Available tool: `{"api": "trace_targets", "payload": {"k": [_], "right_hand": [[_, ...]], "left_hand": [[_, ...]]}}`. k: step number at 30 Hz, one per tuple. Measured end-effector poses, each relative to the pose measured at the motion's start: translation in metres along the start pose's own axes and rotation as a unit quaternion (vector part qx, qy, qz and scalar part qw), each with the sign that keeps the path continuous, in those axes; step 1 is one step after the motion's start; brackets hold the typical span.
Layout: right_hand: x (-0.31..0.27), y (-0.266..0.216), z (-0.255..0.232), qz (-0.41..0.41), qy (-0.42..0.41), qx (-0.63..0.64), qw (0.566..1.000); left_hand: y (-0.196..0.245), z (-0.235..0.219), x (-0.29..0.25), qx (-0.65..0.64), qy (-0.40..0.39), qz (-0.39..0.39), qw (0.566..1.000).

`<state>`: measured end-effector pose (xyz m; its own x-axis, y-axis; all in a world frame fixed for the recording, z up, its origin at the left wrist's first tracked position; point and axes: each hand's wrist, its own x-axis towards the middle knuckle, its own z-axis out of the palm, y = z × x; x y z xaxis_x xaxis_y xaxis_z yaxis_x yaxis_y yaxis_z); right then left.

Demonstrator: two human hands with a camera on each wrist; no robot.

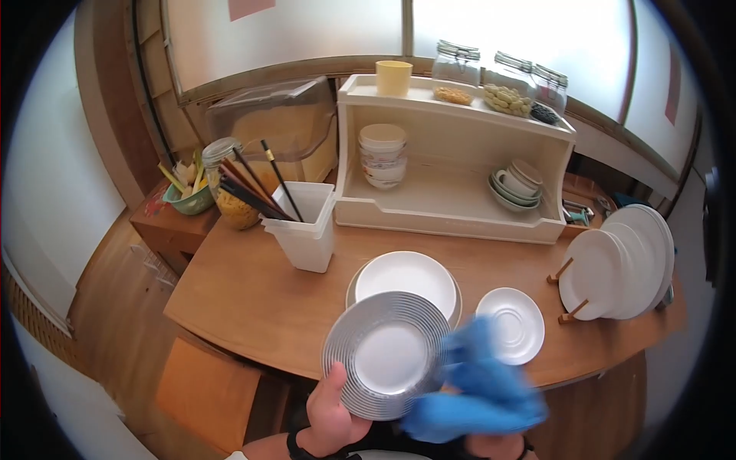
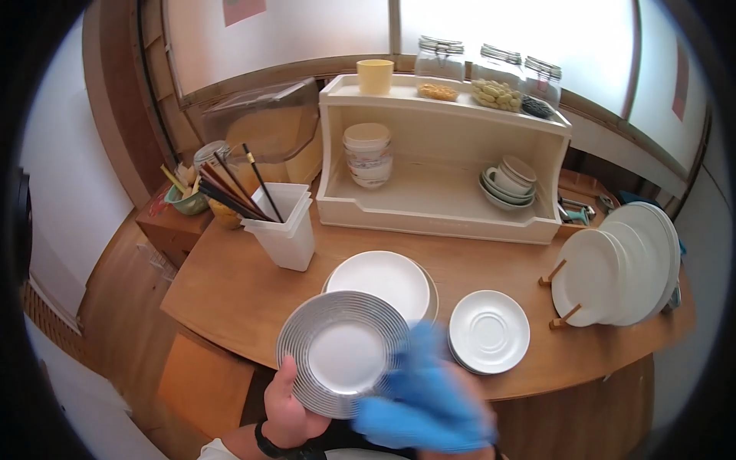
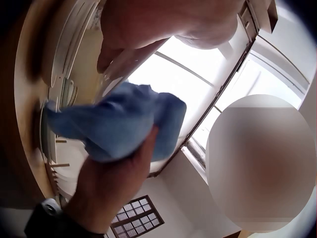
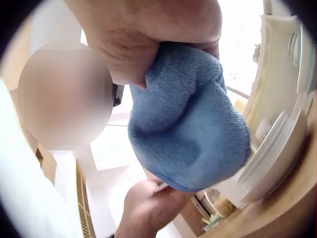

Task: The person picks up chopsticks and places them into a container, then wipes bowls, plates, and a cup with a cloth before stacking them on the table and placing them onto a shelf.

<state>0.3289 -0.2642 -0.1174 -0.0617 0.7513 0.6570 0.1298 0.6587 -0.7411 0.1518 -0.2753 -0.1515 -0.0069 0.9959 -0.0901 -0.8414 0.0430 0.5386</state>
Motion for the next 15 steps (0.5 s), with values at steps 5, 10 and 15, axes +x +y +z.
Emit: {"api": "trace_targets", "payload": {"k": [5, 10, 15], "right_hand": [[-0.016, 0.0, 0.031, -0.1, -0.185, -0.075, 0.975], [0.015, 0.009, 0.025, -0.156, -0.192, -0.143, 0.958], [-0.01, 0.008, 0.033, -0.103, -0.192, -0.179, 0.959]], "left_hand": [[-0.013, -0.009, -0.014, 0.067, 0.023, 0.025, 0.997], [-0.007, -0.016, -0.023, 0.129, -0.085, 0.059, 0.986], [0.003, -0.026, -0.023, 0.057, -0.12, 0.075, 0.988]]}}
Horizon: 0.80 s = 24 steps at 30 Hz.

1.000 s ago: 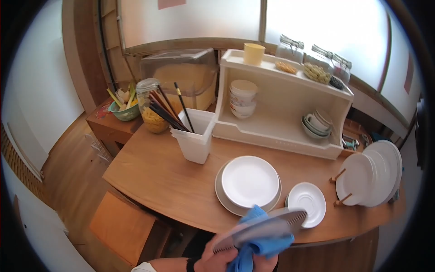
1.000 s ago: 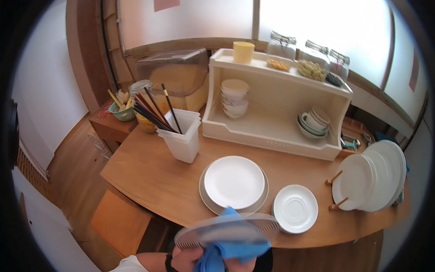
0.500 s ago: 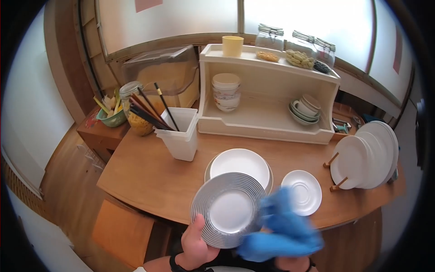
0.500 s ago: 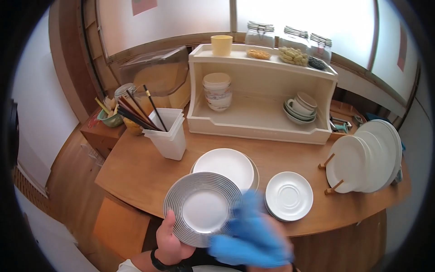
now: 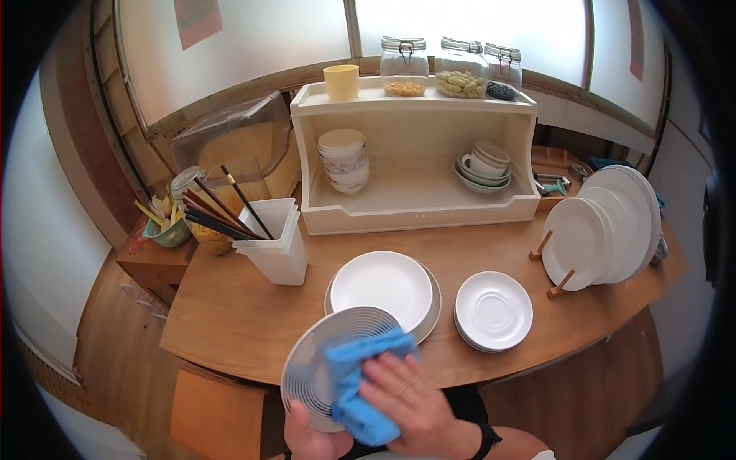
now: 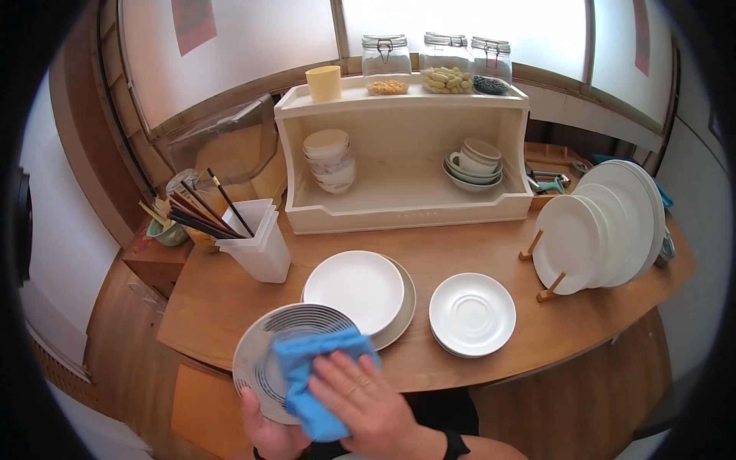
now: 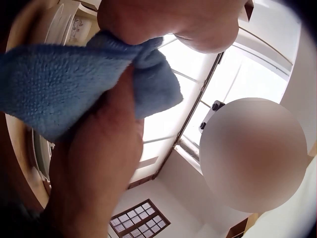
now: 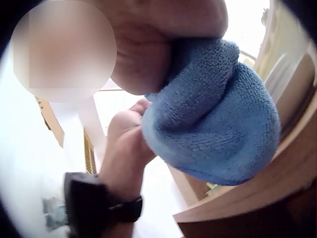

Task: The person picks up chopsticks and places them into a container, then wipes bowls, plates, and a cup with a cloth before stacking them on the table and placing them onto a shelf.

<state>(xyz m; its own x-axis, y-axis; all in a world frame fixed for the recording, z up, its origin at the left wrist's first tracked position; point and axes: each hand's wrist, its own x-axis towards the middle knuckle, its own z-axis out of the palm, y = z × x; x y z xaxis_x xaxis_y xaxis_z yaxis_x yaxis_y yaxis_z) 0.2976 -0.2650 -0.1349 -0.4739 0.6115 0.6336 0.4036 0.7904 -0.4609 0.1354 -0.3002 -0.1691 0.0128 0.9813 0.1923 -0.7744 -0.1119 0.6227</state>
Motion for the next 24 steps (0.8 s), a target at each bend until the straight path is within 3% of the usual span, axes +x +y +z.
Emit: {"api": "trace_targets", "payload": {"k": [1, 2, 4, 7, 9, 11, 13, 15, 16, 18, 20, 24], "right_hand": [[-0.001, -0.005, 0.002, 0.002, -0.023, 0.026, 0.999], [0.001, -0.006, 0.0, -0.065, -0.019, 0.06, 0.996], [0.01, -0.006, -0.006, -0.073, -0.036, 0.032, 0.996], [0.029, 0.005, -0.015, -0.107, -0.029, -0.015, 0.994], [0.037, 0.007, -0.018, -0.04, 0.035, -0.038, 0.998], [0.03, 0.011, -0.01, -0.022, 0.054, -0.058, 0.997], [0.014, 0.009, 0.002, 0.02, 0.017, -0.011, 1.0], [0.003, 0.003, 0.015, -0.03, -0.025, -0.012, 0.999], [0.002, -0.002, 0.015, -0.048, -0.026, 0.034, 0.998], [0.012, -0.011, 0.001, -0.062, -0.021, 0.078, 0.995], [0.034, -0.009, -0.02, -0.178, -0.011, -0.03, 0.984], [0.058, -0.009, -0.037, -0.095, 0.019, -0.027, 0.995]], "left_hand": [[0.001, -0.003, -0.002, -0.001, 0.0, -0.004, 1.0], [0.001, -0.005, -0.004, 0.066, 0.042, -0.053, 0.996], [-0.002, -0.008, -0.009, 0.134, 0.081, -0.103, 0.982], [-0.012, -0.001, -0.01, 0.098, 0.084, -0.072, 0.989], [-0.008, 0.012, -0.002, 0.076, 0.058, -0.035, 0.995], [-0.001, 0.01, 0.003, 0.056, -0.038, 0.058, 0.996], [0.006, 0.003, 0.004, 0.08, -0.017, 0.046, 0.996], [0.009, -0.003, 0.004, 0.131, 0.018, 0.012, 0.991], [0.001, -0.01, -0.005, 0.105, 0.084, -0.023, 0.991], [0.008, 0.01, -0.004, 0.091, 0.081, -0.076, 0.99], [0.002, 0.008, -0.008, 0.154, 0.06, -0.052, 0.985], [-0.007, 0.001, -0.016, 0.272, 0.021, 0.013, 0.962]]}}
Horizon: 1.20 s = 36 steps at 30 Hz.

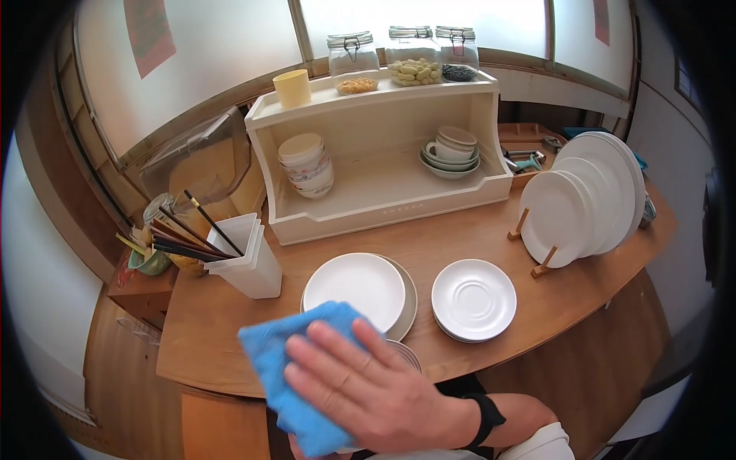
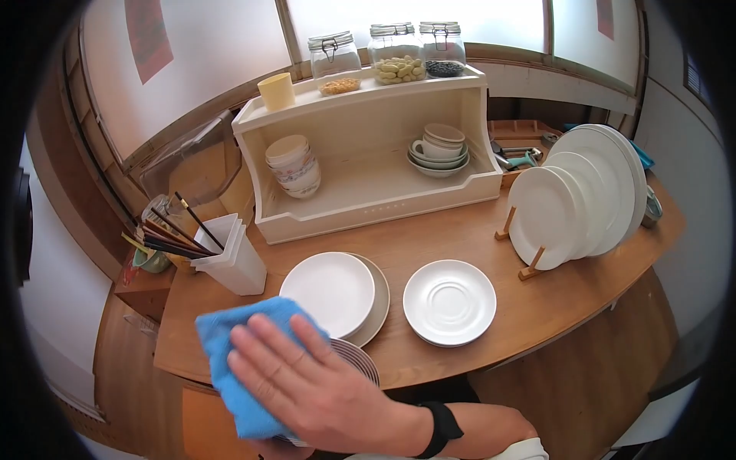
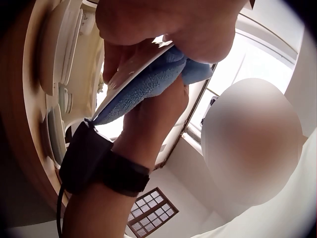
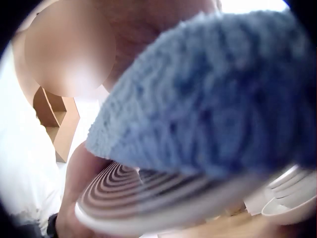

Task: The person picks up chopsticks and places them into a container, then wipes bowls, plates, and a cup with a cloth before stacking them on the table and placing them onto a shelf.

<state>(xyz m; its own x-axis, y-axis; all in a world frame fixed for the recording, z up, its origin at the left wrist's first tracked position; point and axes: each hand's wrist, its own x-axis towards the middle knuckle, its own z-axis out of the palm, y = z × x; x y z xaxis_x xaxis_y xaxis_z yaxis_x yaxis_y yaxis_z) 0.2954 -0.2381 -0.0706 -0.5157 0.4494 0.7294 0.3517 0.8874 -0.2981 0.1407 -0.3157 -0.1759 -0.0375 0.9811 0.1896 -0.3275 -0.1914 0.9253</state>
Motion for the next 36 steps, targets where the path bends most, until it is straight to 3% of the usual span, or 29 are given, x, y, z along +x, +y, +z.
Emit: {"api": "trace_targets", "payload": {"k": [1, 3, 4, 5, 6, 7, 9, 11, 12, 13, 15, 16, 18, 19, 21, 22, 23, 25, 26, 27, 29, 30, 31, 33, 34, 36], "right_hand": [[-0.001, 0.006, -0.003, 0.001, 0.0, 0.0, 1.0], [-0.008, 0.023, -0.006, 0.068, 0.005, 0.008, 0.998], [-0.012, 0.03, -0.011, 0.125, -0.003, 0.124, 0.984], [-0.018, 0.038, -0.013, 0.128, -0.003, 0.125, 0.984], [-0.025, 0.047, -0.014, 0.089, -0.037, 0.211, 0.973], [-0.031, 0.056, -0.014, 0.049, -0.068, 0.294, 0.952], [-0.048, 0.057, -0.011, 0.053, -0.041, 0.336, 0.94], [-0.062, 0.047, -0.012, 0.197, 0.005, 0.47, 0.86], [-0.071, 0.042, -0.005, 0.254, 0.031, 0.577, 0.776], [-0.076, 0.036, -0.002, 0.257, 0.032, 0.577, 0.775], [-0.08, 0.022, 0.004, 0.301, 0.093, 0.572, 0.757], [-0.082, 0.013, 0.009, 0.316, 0.124, 0.586, 0.736], [-0.095, -0.008, 0.03, 0.357, 0.204, 0.612, 0.676], [-0.108, -0.01, 0.038, 0.358, 0.21, 0.61, 0.675], [-0.131, 0.002, 0.053, 0.4, 0.142, 0.6, 0.678], [-0.131, 0.008, 0.048, 0.402, 0.146, 0.618, 0.66], [-0.131, 0.012, 0.041, 0.4, 0.149, 0.618, 0.659], [-0.13, 0.021, 0.023, 0.28, 0.181, 0.486, 0.808], [-0.12, 0.026, 0.003, 0.208, 0.187, 0.343, 0.897], [-0.117, 0.025, -0.01, 0.209, 0.192, 0.341, 0.896], [-0.12, 0.023, -0.028, 0.253, 0.197, 0.367, 0.873], [-0.131, 0.028, -0.031, 0.238, 0.164, 0.313, 0.905], [-0.133, 0.027, -0.033, 0.238, 0.169, 0.312, 0.904], [-0.134, 0.026, -0.036, 0.298, 0.183, 0.355, 0.867], [-0.135, 0.031, -0.036, 0.297, 0.187, 0.356, 0.866], [-0.136, 0.044, -0.031, 0.195, 0.203, 0.22, 0.934]], "left_hand": [[0.001, 0.001, 0.001, 0.029, -0.004, 0.018, 0.999], [0.008, -0.006, 0.001, 0.027, -0.004, -0.019, 0.999], [0.008, -0.01, 0.001, -0.019, -0.003, -0.041, 0.999], [0.007, -0.012, -0.001, -0.064, -0.002, -0.065, 0.996], [0.004, -0.011, -0.004, -0.061, 0.046, -0.066, 0.995], [0.002, -0.008, -0.006, -0.061, 0.044, -0.067, 0.995], [0.001, -0.005, -0.01, -0.079, 0.066, -0.062, 0.993], [0.009, 0.003, -0.007, -0.099, 0.051, -0.048, 0.993], [0.012, 0.007, -0.003, -0.119, 0.039, -0.03, 0.992], [0.012, 0.013, 0.001, -0.119, 0.039, -0.034, 0.992], [0.011, 0.025, 0.008, -0.223, 0.069, 0.081, 0.969], [0.01, 0.025, 0.009, -0.222, 0.066, 0.077, 0.97], [0.005, 0.026, 0.014, -0.209, -0.012, 0.079, 0.975], [0.003, 0.025, 0.017, -0.202, -0.051, 0.079, 0.975], [-0.002, 0.022, 0.022, -0.187, -0.127, 0.082, 0.971], [-0.003, 0.02, 0.025, -0.178, -0.164, 0.084, 0.967], [-0.005, 0.017, 0.029, -0.169, -0.2, 0.087, 0.961], [-0.005, 0.013, 0.034, -0.15, -0.274, 0.089, 0.946], [-0.004, 0.012, 0.036, -0.141, -0.311, 0.089, 0.936], [-0.003, 0.007, 0.035, -0.14, -0.315, 0.087, 0.935], [0.001, -0.014, 0.027, 0.132, -0.239, 0.15, 0.95], [0.003, -0.023, 0.023, 0.266, -0.193, 0.179, 0.927], [0.005, -0.025, 0.021, 0.393, -0.143, 0.206, 0.885], [0.022, 0.004, 0.03, 0.386, -0.14, 0.223, 0.884], [0.023, 0.002, 0.028, 0.403, -0.171, 0.159, 0.885], [0.02, 0.001, 0.022, 0.387, -0.2, 0.038, 0.899]]}}
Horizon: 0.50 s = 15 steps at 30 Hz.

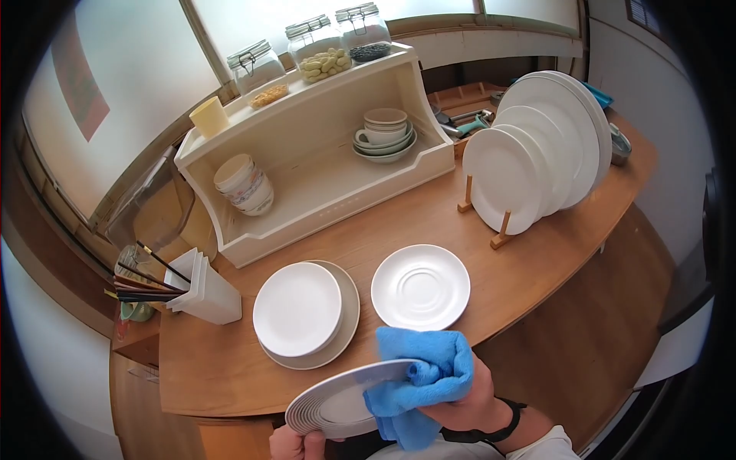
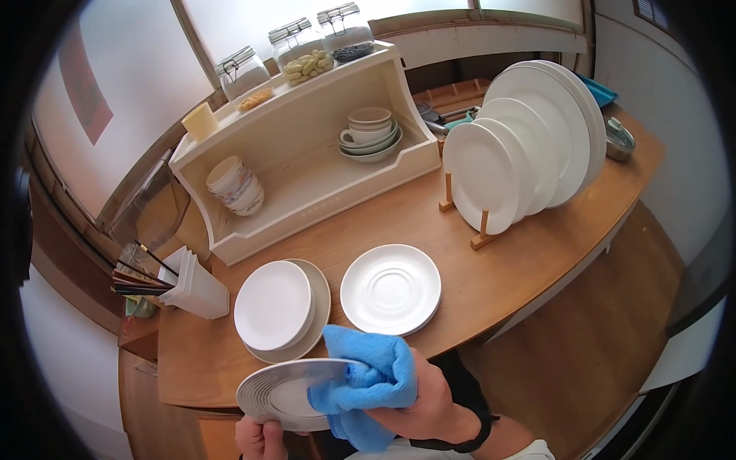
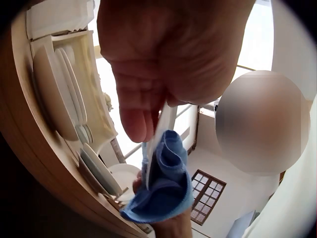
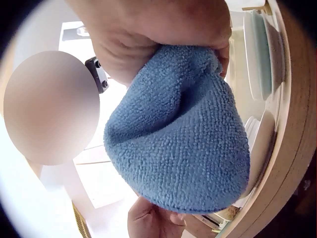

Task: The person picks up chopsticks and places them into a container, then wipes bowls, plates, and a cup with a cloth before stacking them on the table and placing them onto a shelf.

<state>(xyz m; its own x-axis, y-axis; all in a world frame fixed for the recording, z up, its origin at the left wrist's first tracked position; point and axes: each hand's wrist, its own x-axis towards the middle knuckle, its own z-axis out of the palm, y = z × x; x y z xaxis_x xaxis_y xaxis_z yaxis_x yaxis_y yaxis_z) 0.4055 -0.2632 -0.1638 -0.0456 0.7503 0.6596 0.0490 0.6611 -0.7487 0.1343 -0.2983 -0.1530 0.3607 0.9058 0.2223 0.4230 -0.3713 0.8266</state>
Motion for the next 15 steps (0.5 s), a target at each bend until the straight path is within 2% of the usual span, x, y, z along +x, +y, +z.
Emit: {"api": "trace_targets", "payload": {"k": [1, 2, 3, 4, 5, 6, 7, 8, 9, 10, 11, 12, 13, 14, 15], "right_hand": [[-0.004, 0.001, 0.003, 0.0, 0.002, 0.002, 1.0], [-0.012, 0.002, 0.01, 0.075, 0.079, 0.089, 0.99], [-0.018, 0.001, 0.016, 0.148, 0.155, 0.174, 0.961], [-0.02, -0.001, 0.024, 0.148, 0.156, 0.175, 0.961], [-0.018, -0.004, 0.033, 0.12, 0.162, 0.173, 0.964], [-0.017, -0.007, 0.041, 0.091, 0.166, 0.171, 0.967], [-0.021, -0.009, 0.046, 0.063, 0.171, 0.169, 0.969], [-0.038, -0.006, 0.052, 0.042, 0.12, 0.115, 0.985], [-0.053, -0.003, 0.054, 0.021, 0.069, 0.061, 0.996], [-0.049, -0.005, 0.045, 0.035, 0.011, 0.034, 0.999], [-0.047, -0.005, 0.038, 0.034, 0.01, 0.037, 0.999], [-0.043, -0.005, 0.032, 0.074, -0.013, 0.09, 0.993], [-0.037, -0.004, 0.024, 0.113, -0.037, 0.143, 0.983], [-0.024, 0.003, 0.008, -0.075, -0.1, 0.03, 0.992], [-0.055, 0.013, 0.012, 0.232, -0.043, 0.216, 0.947]], "left_hand": [[-0.001, 0.006, -0.002, 0.002, -0.001, 0.0, 1.0], [-0.003, 0.013, -0.003, 0.013, 0.04, 0.026, 0.999], [-0.004, 0.022, -0.001, 0.023, 0.08, 0.052, 0.995], [-0.003, 0.04, 0.002, -0.047, 0.153, 0.032, 0.987], [0.0, 0.053, 0.006, -0.046, 0.151, 0.033, 0.987], [0.003, 0.064, 0.012, -0.164, 0.205, -0.017, 0.965], [0.003, 0.07, 0.015, -0.279, 0.254, -0.068, 0.923], [-0.006, 0.06, 0.018, -0.278, 0.207, -0.103, 0.932], [-0.012, 0.057, 0.022, -0.277, 0.208, -0.102, 0.933], [-0.013, 0.056, 0.029, -0.303, 0.177, -0.117, 0.929], [-0.002, 0.055, 0.042, -0.327, 0.148, -0.132, 0.924], [0.015, 0.065, 0.058, -0.392, 0.173, -0.124, 0.895], [0.016, 0.063, 0.065, -0.39, 0.176, -0.121, 0.896], [0.011, 0.059, 0.071, -0.413, 0.145, -0.129, 0.89], [0.008, 0.055, 0.077, -0.435, 0.114, -0.136, 0.883]]}}
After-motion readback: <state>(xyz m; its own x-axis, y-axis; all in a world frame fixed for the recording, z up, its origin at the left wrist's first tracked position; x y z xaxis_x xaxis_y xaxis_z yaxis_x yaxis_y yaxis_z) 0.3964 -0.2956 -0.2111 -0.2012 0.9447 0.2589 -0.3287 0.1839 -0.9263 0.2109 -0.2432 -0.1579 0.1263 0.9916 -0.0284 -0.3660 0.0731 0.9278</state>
